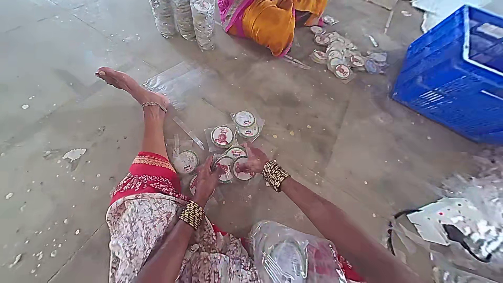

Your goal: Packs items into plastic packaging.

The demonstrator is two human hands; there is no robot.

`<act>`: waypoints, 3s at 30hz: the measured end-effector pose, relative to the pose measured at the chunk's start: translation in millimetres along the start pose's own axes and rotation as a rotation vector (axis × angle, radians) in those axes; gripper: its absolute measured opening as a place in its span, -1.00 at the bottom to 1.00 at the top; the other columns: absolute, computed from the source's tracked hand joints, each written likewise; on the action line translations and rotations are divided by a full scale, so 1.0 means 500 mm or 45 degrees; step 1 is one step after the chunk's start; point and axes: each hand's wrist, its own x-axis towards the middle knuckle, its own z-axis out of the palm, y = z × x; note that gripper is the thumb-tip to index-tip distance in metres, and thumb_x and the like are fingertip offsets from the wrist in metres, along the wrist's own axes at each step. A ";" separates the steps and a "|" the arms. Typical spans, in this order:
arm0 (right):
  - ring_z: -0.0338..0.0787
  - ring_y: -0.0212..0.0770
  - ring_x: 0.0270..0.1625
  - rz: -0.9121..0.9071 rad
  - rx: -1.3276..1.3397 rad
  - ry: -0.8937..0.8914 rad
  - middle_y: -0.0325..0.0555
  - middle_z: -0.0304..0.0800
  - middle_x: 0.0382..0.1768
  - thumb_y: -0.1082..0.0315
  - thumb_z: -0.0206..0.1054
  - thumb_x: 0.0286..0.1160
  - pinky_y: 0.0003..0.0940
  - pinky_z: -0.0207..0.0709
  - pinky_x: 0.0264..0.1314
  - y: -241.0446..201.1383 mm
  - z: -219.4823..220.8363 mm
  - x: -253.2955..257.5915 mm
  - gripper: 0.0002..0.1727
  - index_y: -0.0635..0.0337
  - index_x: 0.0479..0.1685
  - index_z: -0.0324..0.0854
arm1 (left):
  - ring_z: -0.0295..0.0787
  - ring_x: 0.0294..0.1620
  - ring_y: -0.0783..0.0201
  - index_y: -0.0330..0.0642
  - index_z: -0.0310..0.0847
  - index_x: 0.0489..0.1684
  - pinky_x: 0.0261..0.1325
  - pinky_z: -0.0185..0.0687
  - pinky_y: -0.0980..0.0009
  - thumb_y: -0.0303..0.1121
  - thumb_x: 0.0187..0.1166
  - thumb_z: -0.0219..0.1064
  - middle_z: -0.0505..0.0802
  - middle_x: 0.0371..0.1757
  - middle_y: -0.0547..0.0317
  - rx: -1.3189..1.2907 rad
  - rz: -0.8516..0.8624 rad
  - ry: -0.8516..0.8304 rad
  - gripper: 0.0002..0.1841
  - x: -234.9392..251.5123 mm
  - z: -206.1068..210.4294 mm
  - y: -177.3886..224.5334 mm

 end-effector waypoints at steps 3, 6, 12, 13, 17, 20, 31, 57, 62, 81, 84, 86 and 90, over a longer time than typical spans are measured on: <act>0.68 0.20 0.36 -0.035 0.140 0.040 0.29 0.70 0.27 0.22 0.68 0.18 0.17 0.45 0.48 0.010 -0.011 -0.025 -0.22 0.32 0.46 0.49 | 0.80 0.01 0.33 -0.47 0.61 0.24 0.22 0.69 0.34 -0.42 0.56 0.38 0.84 0.01 -0.07 -0.354 0.055 0.048 -0.64 0.010 -0.013 0.002; 0.77 0.05 0.11 -0.044 0.155 -0.017 0.19 0.82 0.01 0.19 0.66 0.26 0.10 0.51 0.32 0.020 -0.035 -0.044 -0.51 0.35 0.08 0.75 | 0.78 -0.03 0.41 -0.46 0.63 0.19 0.17 0.68 0.40 -0.43 0.58 0.33 0.84 -0.03 0.00 -0.467 0.108 0.117 -0.68 0.011 -0.014 0.007; 0.83 -0.49 -0.39 -0.318 0.861 -0.266 -0.35 0.86 -0.44 0.55 0.54 0.26 -0.54 0.75 -0.18 0.014 -0.086 -0.096 -0.84 0.21 -0.22 0.72 | 0.78 -0.12 0.42 -0.46 0.53 0.24 0.05 0.72 0.45 -0.49 0.68 0.23 0.82 -0.08 0.09 -0.928 0.031 0.077 -0.72 0.014 -0.016 0.010; 0.85 -0.48 -0.36 -0.348 0.967 -0.299 -0.36 0.89 -0.41 0.59 0.50 0.27 -0.54 0.77 -0.14 0.004 -0.094 -0.109 -0.82 0.20 -0.19 0.72 | 0.77 -0.19 0.41 -0.40 0.54 0.18 -0.01 0.73 0.44 -0.47 0.71 0.19 0.82 -0.16 0.16 -1.001 0.055 0.011 -0.78 0.016 -0.020 0.010; 0.85 -0.50 -0.30 -0.433 0.998 -0.309 -0.38 0.89 -0.35 0.58 0.41 0.37 -0.55 0.77 -0.08 -0.033 -0.104 -0.130 -0.84 0.20 -0.12 0.73 | 0.82 -0.01 0.33 -0.37 0.36 0.47 0.14 0.75 0.37 -0.47 0.76 0.08 0.83 0.03 0.08 -1.126 0.143 -0.220 -0.64 0.012 -0.025 0.016; 0.83 -0.49 -0.29 -0.404 0.756 -0.168 -0.31 0.87 -0.32 0.53 0.49 0.35 -0.54 0.75 -0.08 -0.053 -0.109 -0.132 -0.79 0.27 -0.05 0.72 | 0.80 -0.12 0.37 -0.38 0.42 0.40 0.07 0.75 0.40 -0.57 0.70 0.12 0.82 -0.06 0.13 -1.272 -0.014 -0.141 -0.67 0.008 -0.033 0.025; 0.62 -0.50 -0.56 -0.195 0.556 0.152 -0.20 0.80 -0.46 0.46 0.46 0.48 -0.57 0.47 -0.47 -0.159 -0.145 -0.163 -0.74 0.25 0.11 0.69 | 0.83 0.00 0.46 -0.53 0.62 0.10 0.25 0.75 0.41 -0.52 0.54 0.34 0.88 -0.07 0.10 -0.795 0.663 0.395 -0.73 0.001 -0.039 0.053; 0.66 -0.43 0.02 -0.680 0.249 -0.208 -0.14 0.70 -0.06 0.23 0.43 0.49 -0.48 0.54 0.13 -0.117 -0.126 -0.072 -0.72 0.32 -0.11 0.69 | 0.71 0.06 0.56 -0.39 0.31 0.49 0.16 0.65 0.57 -0.53 0.80 -0.04 0.75 0.12 0.14 -1.073 -0.135 -0.037 -0.65 -0.046 -0.090 0.062; 0.77 -0.42 0.19 -0.439 0.773 -0.346 -0.10 0.72 0.22 0.27 0.49 0.49 -0.47 0.65 0.34 -0.135 -0.040 -0.081 -0.32 0.29 0.54 0.29 | 0.76 0.06 0.52 -0.50 0.59 0.29 0.26 0.65 0.54 -0.50 0.64 0.19 0.85 0.06 0.03 -0.817 0.381 0.074 -0.66 -0.006 -0.066 0.057; 0.27 0.41 0.74 0.097 -0.385 0.017 0.50 0.20 0.70 -0.37 0.44 0.33 0.31 0.23 0.66 -0.109 -0.005 0.025 0.24 0.45 0.79 0.05 | 0.84 -0.04 0.15 -0.31 0.48 0.34 0.01 0.82 0.22 -0.51 0.58 0.37 0.82 0.04 -0.08 -1.545 -0.363 0.451 -0.62 0.046 -0.101 0.069; 0.12 0.40 0.80 0.159 -0.363 0.083 0.46 0.01 0.79 -0.31 0.62 0.13 0.26 0.24 0.68 -0.098 0.035 0.027 0.42 0.39 0.87 -0.14 | 0.79 0.04 0.16 -0.25 0.36 0.50 0.05 0.78 0.25 -0.63 0.51 0.37 0.75 0.16 -0.07 -1.524 -0.354 0.450 -0.46 0.047 -0.111 0.069; 0.33 0.32 0.71 0.171 -0.218 0.118 0.41 0.23 0.70 -0.15 0.74 0.00 0.21 0.30 0.66 -0.087 0.030 0.040 0.40 0.33 0.86 -0.08 | 0.80 0.00 0.18 -0.27 0.36 0.47 0.02 0.79 0.28 -0.66 0.51 0.34 0.76 0.13 -0.07 -1.561 -0.369 0.455 -0.48 0.050 -0.109 0.066; 0.76 -0.02 0.02 -0.064 0.294 0.140 0.18 0.79 -0.06 0.35 0.68 0.18 0.00 0.57 0.21 -0.054 -0.022 0.071 -0.53 0.40 0.06 0.67 | 0.78 0.07 0.17 -0.28 0.41 0.42 0.12 0.75 0.24 -0.53 0.64 0.27 0.75 0.14 -0.07 -1.650 -0.447 0.470 -0.61 0.055 -0.106 0.068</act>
